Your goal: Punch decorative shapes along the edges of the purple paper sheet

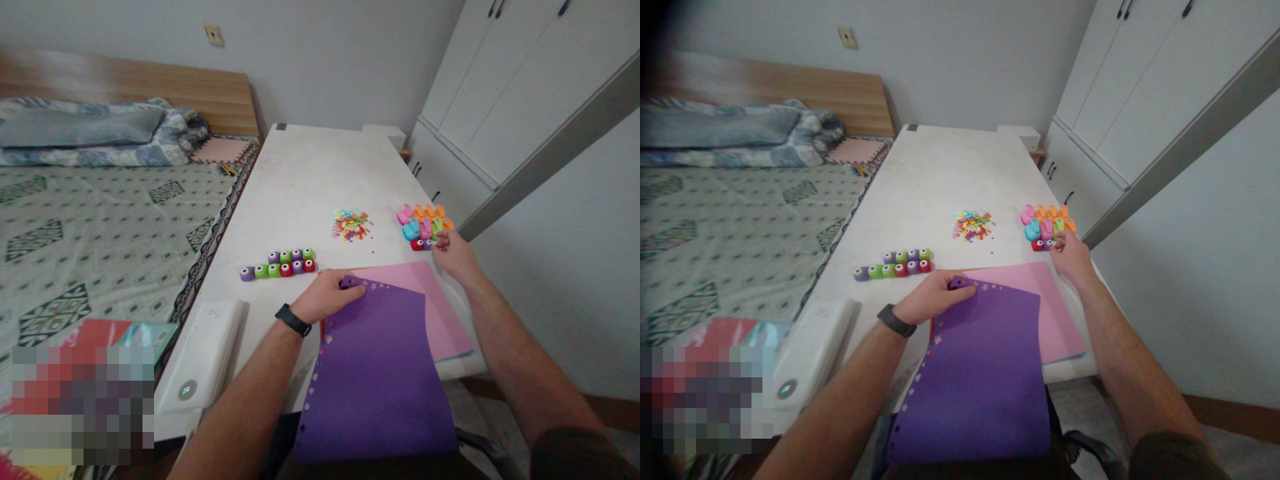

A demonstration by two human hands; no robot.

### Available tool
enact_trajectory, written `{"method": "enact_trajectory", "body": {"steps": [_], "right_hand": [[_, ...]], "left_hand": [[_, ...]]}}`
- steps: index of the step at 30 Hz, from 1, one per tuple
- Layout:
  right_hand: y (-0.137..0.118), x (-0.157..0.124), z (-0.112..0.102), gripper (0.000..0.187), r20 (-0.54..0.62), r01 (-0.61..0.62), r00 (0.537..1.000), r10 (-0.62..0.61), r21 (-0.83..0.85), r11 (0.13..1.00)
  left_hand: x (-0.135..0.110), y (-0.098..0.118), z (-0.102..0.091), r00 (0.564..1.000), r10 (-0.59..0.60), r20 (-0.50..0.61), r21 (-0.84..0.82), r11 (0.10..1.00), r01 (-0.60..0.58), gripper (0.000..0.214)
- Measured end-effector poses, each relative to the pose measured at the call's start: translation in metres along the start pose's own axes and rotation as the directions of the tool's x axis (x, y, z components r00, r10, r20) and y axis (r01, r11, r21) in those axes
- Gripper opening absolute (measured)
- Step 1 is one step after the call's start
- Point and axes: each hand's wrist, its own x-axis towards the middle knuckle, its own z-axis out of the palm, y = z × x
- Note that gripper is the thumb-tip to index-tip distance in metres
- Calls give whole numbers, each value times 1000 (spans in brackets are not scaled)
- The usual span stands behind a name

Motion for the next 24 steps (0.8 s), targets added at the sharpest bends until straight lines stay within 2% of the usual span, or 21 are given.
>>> {"method": "enact_trajectory", "body": {"steps": [2,4,7,9,12,16,20,24], "right_hand": [[-15,1,-5,39,-32,43,999,-42,25,999],[-38,1,-10,39,-14,99,995,-98,81,992],[-84,-1,-13,37,76,185,977,-200,169,968],[-119,-4,-11,34,128,272,945,-300,202,941],[-172,-10,0,33,227,395,856,-464,292,871],[-237,-14,28,30,319,575,678,-662,332,748],[-293,-14,63,32,409,663,538,-737,334,670],[-334,-17,98,31,458,737,440,-772,307,602]], "left_hand": [[0,1,0,1000,1,0,-1,1000,-1,32],[0,0,1,1000,6,4,-7,1000,-6,32],[1,-2,1,1000,12,7,-4,1000,-12,34],[1,-4,2,1000,11,-1,8,1000,-11,35],[1,-4,2,1000,13,-24,13,1000,-13,36],[0,-3,2,999,11,-44,4,1000,-11,34],[1,-3,2,999,21,-34,13,1000,-20,32],[3,-5,3,993,100,-62,22,995,-99,31]]}}
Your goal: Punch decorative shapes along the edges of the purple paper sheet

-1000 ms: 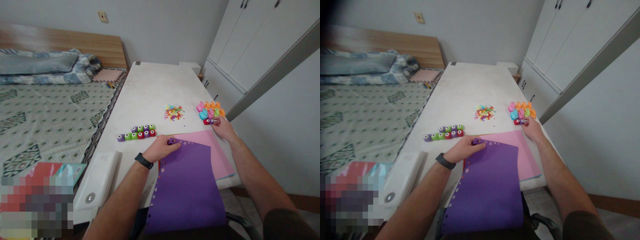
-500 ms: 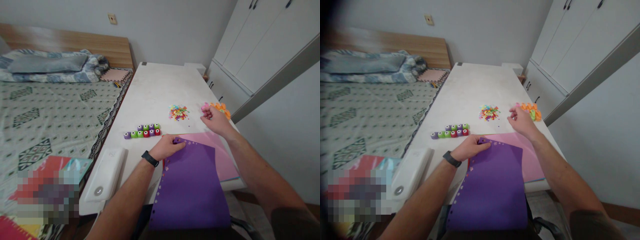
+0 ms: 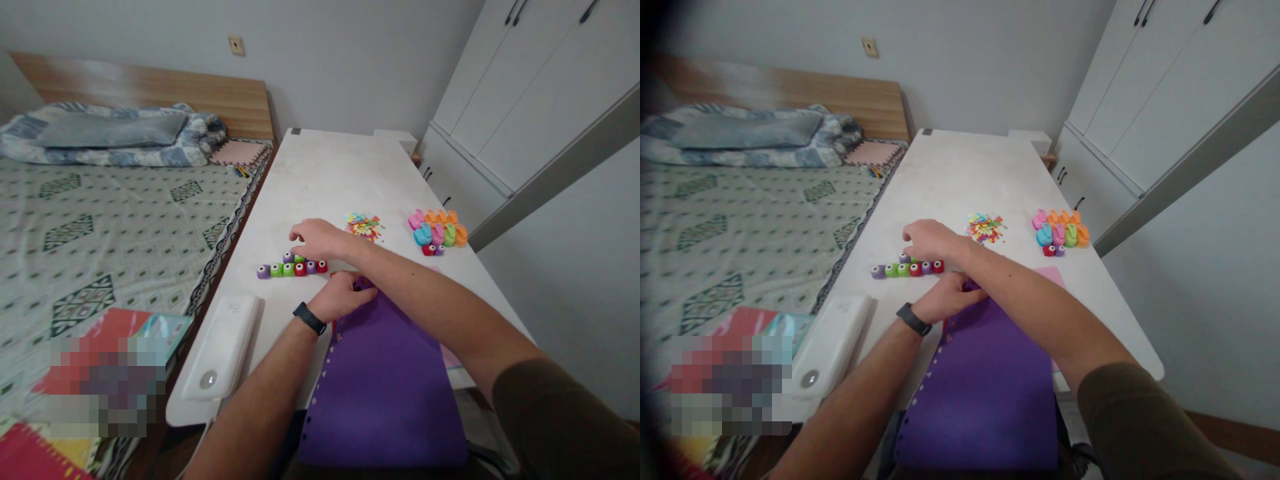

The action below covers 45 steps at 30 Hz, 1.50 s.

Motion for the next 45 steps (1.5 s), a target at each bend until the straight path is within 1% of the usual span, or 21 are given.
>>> {"method": "enact_trajectory", "body": {"steps": [2,4,7,9,12,14,16,18,20,23,25,27,28,31,34,37,40,42,45], "right_hand": [[-5,15,9,28,36,12,999,-11,-18,1000],[-8,25,17,24,76,-4,997,5,-8,1000],[-8,32,25,17,137,-60,989,57,15,998],[-7,33,30,12,141,-83,987,76,41,996],[-6,31,32,9,100,-79,992,71,79,994],[-6,29,28,8,38,-67,997,63,100,993],[-3,25,20,10,-47,-64,996,73,168,984],[1,17,8,12,-120,-70,987,109,291,954],[9,2,-5,15,-168,-67,974,155,443,894],[24,-33,-24,21,-213,-30,951,226,661,750],[36,-64,-34,25,-212,-24,937,277,753,658],[49,-97,-41,29,-193,-45,923,334,805,591],[55,-113,-42,29,-195,-52,913,359,816,576],[77,-158,-41,30,-215,-98,861,460,819,565],[93,-192,-34,35,-164,-173,831,531,832,527],[101,-214,-26,46,-69,-226,825,560,869,441],[102,-225,-19,52,22,-271,820,572,895,355],[103,-227,-16,51,28,-275,825,565,892,359],[107,-229,-13,50,-6,-259,853,522,864,432]], "left_hand": [[1,-1,1,999,39,-32,-16,999,-39,34],[1,-3,1,994,89,-61,-49,995,-92,37],[2,-6,2,987,135,-88,-92,986,-143,41],[2,-8,3,986,137,-94,-97,985,-146,42],[3,-9,3,983,153,-102,-90,983,-162,44],[2,-9,2,985,149,-90,-84,984,-156,45],[2,-7,1,994,97,-49,-53,994,-99,38],[0,-6,-1,1000,24,-4,-5,1000,-24,32],[-1,-5,-2,1000,-24,19,24,999,23,32],[-1,-6,-2,997,-70,-12,30,997,70,36],[0,-7,-1,993,-102,-61,36,994,104,39],[1,-9,-1,989,-115,-96,42,992,120,41],[2,-10,-1,987,-118,-106,45,991,123,41],[4,-13,-1,984,-128,-122,51,990,135,40],[6,-15,0,977,-140,-162,43,988,149,39],[7,-15,1,968,-152,-201,16,987,158,39],[8,-15,1,962,-157,-222,-13,987,159,38],[9,-15,1,961,-150,-232,-23,989,149,37],[10,-17,1,958,-151,-242,-15,988,151,37]]}}
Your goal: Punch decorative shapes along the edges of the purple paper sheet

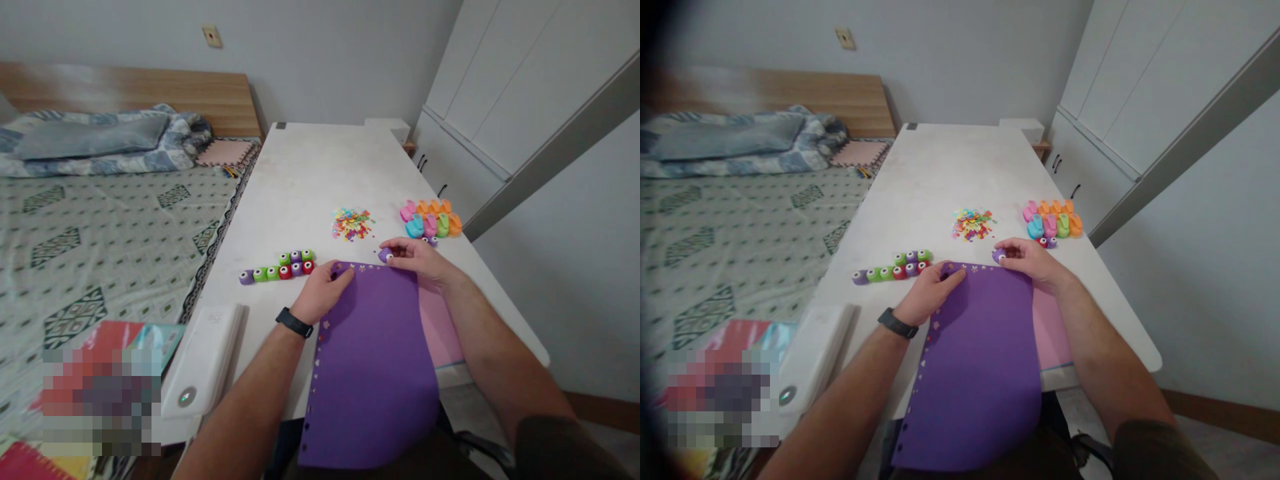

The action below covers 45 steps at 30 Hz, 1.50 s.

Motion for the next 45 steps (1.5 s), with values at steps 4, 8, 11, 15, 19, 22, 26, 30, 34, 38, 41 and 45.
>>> {"method": "enact_trajectory", "body": {"steps": [4,8,11,15,19,22,26,30,34,38,41,45], "right_hand": [[3,1,-6,50,48,45,998,-41,-84,995],[1,-1,-10,49,90,60,995,-46,-160,985],[0,-3,-11,50,100,62,994,-44,-180,982],[-2,-5,-11,49,84,72,995,-56,-195,978],[-2,-6,-10,50,73,68,996,-56,-180,981],[-2,-6,-9,50,74,46,997,-37,-126,991],[-1,-7,-7,50,66,30,997,-26,-60,998],[-1,-8,-7,48,58,30,998,-27,-54,998],[-2,-9,-6,49,49,25,999,-22,-67,997],[-2,-9,-4,50,24,26,999,-23,-104,994],[0,-8,-4,51,26,28,999,-24,-125,992],[1,-6,-5,51,37,34,999,-29,-161,986]], "left_hand": [[1,-3,1,1000,-19,-13,-4,1000,19,38],[2,-5,2,999,-36,-19,6,999,36,39],[3,-5,3,999,-35,-18,-15,999,35,39],[3,-6,3,999,-34,-12,-37,999,33,39],[3,-8,4,999,-29,-31,-17,999,28,39],[3,-8,5,999,-35,-32,-28,999,34,39],[3,-8,6,999,-36,-34,-37,999,34,37],[2,-7,6,997,-42,-62,-65,997,38,37],[2,-5,6,994,-50,-92,-106,993,40,35],[2,-5,6,995,-34,-96,-82,996,26,35],[2,-7,5,997,-30,-77,-55,998,26,36],[3,-9,6,997,-42,-68,-64,997,38,36]]}}
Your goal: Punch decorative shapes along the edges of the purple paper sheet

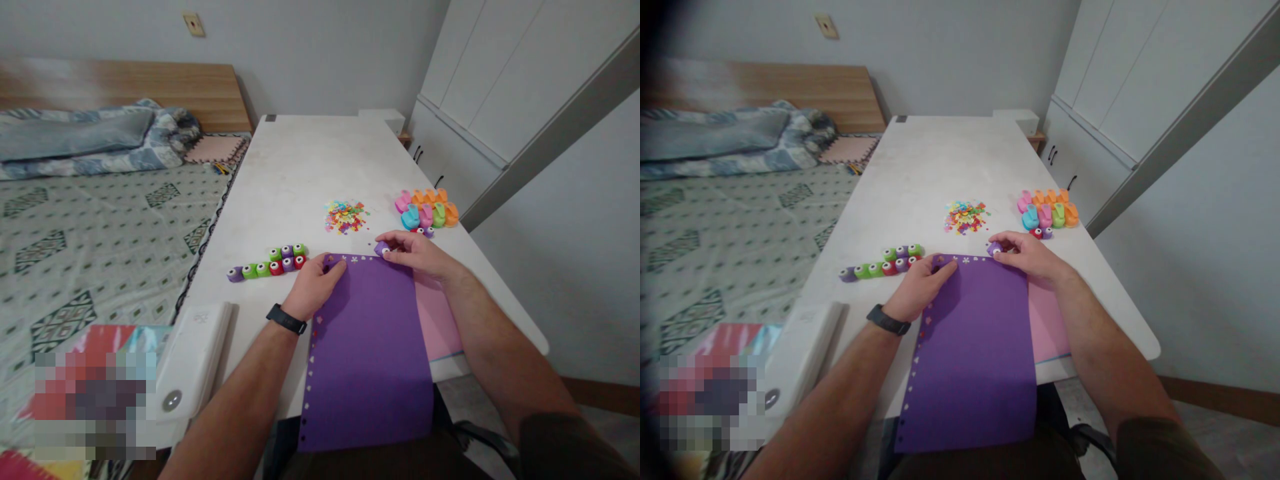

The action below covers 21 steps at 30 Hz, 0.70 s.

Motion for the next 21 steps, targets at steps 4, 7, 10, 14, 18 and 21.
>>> {"method": "enact_trajectory", "body": {"steps": [4,7,10,14,18,21], "right_hand": [[-1,0,0,52,-21,7,1000,-8,-21,1000],[-2,-1,-1,50,-5,1,1000,-1,-44,999],[-3,-2,-2,49,7,7,1000,-7,-56,998],[-2,-2,-3,51,51,3,999,1,-76,997],[1,0,-5,57,76,-6,997,12,-84,996],[1,3,-6,55,93,7,996,8,-160,987]], "left_hand": [[0,0,0,1000,1,2,3,1000,-1,36],[-1,2,1,1000,-3,-3,2,1000,3,35],[-2,3,1,999,-24,-23,-39,999,23,35],[-2,2,2,999,-33,-14,-49,998,32,35],[-1,1,1,1000,5,2,4,1000,-5,36],[0,1,0,1000,21,5,18,1000,-21,36]]}}
